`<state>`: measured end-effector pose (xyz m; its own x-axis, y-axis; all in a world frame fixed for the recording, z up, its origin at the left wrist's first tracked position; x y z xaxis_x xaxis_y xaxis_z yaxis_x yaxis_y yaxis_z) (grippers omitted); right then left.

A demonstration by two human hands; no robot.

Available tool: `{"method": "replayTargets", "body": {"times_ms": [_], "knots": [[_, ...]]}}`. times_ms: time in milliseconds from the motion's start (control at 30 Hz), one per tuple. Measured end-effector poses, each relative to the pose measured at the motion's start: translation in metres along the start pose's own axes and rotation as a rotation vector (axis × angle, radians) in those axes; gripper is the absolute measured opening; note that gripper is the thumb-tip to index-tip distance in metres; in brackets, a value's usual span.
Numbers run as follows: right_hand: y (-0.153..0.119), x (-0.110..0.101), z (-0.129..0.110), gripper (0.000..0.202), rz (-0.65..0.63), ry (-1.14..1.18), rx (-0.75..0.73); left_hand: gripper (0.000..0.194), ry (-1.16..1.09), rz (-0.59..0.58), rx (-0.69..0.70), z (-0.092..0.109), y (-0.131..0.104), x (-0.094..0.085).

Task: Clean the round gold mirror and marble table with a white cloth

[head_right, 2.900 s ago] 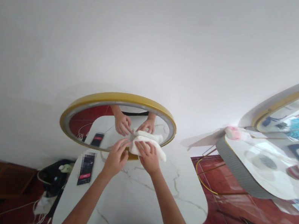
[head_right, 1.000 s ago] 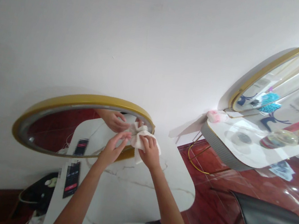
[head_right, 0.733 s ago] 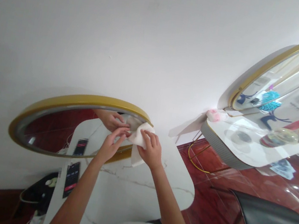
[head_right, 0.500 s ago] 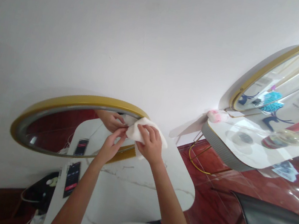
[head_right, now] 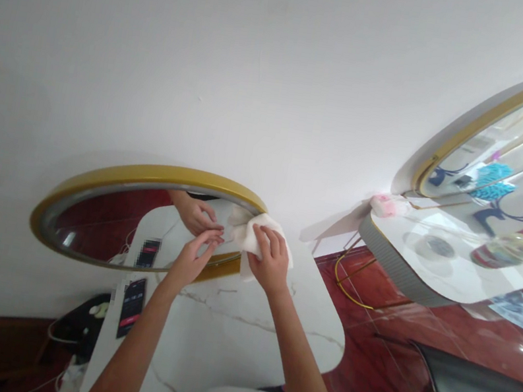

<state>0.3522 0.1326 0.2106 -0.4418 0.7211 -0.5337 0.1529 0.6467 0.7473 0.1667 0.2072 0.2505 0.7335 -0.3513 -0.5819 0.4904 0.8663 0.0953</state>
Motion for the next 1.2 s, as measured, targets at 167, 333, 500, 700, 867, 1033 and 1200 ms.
{"method": "replayTargets", "body": {"times_ms": [167,333,500,700,867,1033,1200], "knots": [[-0.022,0.029,0.008,0.057,-0.073,0.007,-0.006,0.029,0.026,-0.01,-0.073,-0.03,-0.008,0.006],[-0.076,0.072,0.015,0.066,-0.392,0.067,0.071,0.03,0.024,-0.088,-0.168,-0.072,-0.014,0.028],[-0.102,0.098,0.016,0.073,-0.593,0.089,0.1,0.034,0.034,-0.154,-0.212,-0.109,-0.016,0.053],[-0.092,0.094,0.008,0.067,-0.636,0.169,0.129,0.033,0.141,-0.109,-0.177,-0.105,-0.018,0.052],[-0.053,0.045,-0.006,0.059,-0.224,0.233,0.168,0.034,0.271,-0.044,0.045,-0.035,-0.021,0.018],[0.003,-0.006,-0.017,0.057,0.131,0.173,0.131,0.043,0.502,0.121,0.379,0.053,-0.024,-0.025],[0.044,-0.036,-0.041,0.061,0.198,0.098,-0.106,0.054,0.674,0.471,0.554,0.108,-0.023,-0.065]]}}
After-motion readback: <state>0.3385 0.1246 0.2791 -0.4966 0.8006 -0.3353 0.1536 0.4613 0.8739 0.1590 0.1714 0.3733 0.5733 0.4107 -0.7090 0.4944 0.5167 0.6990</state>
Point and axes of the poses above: each hand's wrist, its own y-axis towards the middle knuckle, its own x-axis out of the palm, z = x × y, the point moved 4 cm from there along y, towards the middle knuckle, and after that the axes turned 4 degrees about -x, right-handed, at the moved point
